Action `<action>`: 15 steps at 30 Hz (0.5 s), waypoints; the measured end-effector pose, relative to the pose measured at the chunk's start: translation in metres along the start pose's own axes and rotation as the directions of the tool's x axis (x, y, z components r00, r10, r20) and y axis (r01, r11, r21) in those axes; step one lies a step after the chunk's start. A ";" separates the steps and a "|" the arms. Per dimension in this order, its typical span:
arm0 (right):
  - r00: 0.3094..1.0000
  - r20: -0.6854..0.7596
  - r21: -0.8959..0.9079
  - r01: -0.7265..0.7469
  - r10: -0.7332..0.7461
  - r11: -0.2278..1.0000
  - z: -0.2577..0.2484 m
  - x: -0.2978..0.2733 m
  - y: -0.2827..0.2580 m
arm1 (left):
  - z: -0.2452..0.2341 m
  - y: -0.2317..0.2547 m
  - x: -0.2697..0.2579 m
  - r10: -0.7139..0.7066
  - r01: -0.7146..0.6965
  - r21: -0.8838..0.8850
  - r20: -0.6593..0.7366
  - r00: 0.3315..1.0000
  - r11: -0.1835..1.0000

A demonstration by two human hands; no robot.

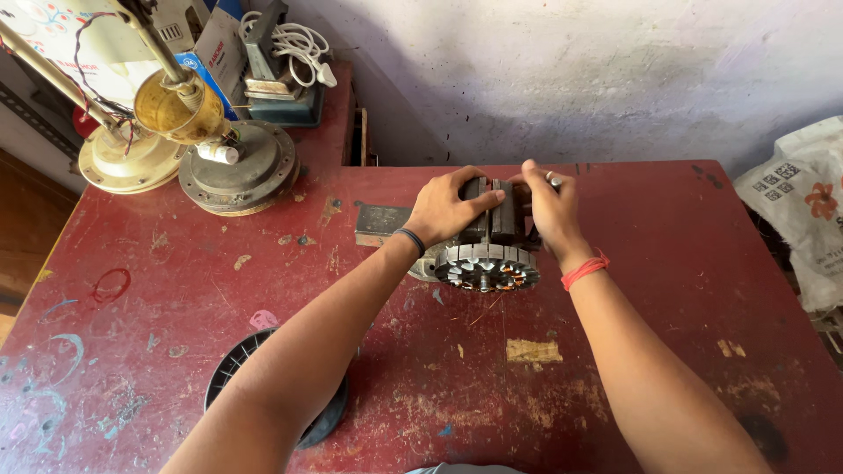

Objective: The person winds copper wire into the slots of a motor armature held in a bench vise. They repeatedly insert and adjust the wire by hand, occasionally rotating the armature to access different slots.

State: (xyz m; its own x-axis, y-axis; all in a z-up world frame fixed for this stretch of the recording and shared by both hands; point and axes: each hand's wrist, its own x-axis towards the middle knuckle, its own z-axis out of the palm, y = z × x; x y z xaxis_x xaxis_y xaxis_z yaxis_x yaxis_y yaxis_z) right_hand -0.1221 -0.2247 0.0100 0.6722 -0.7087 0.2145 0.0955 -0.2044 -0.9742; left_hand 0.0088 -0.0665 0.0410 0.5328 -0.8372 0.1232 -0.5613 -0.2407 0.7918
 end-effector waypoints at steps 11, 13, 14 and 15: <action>0.944 0.158 -0.689 0.315 -0.289 0.653 0.011 0.018 -0.056 | 0.002 0.001 0.002 -0.035 0.036 0.019 -0.023 0.999 0.999; 0.874 0.316 -0.807 0.453 -0.369 0.380 0.012 0.018 -0.067 | 0.002 -0.001 0.004 -0.046 0.046 0.017 -0.022 0.999 0.999; 0.830 0.402 -0.832 0.507 -0.386 0.225 0.012 0.017 -0.071 | 0.003 -0.002 0.006 -0.051 0.052 0.026 -0.022 0.998 0.998; 0.795 0.473 -0.812 0.561 -0.380 0.163 0.011 0.017 -0.074 | 0.003 -0.003 0.008 -0.057 0.058 0.035 -0.022 0.998 0.998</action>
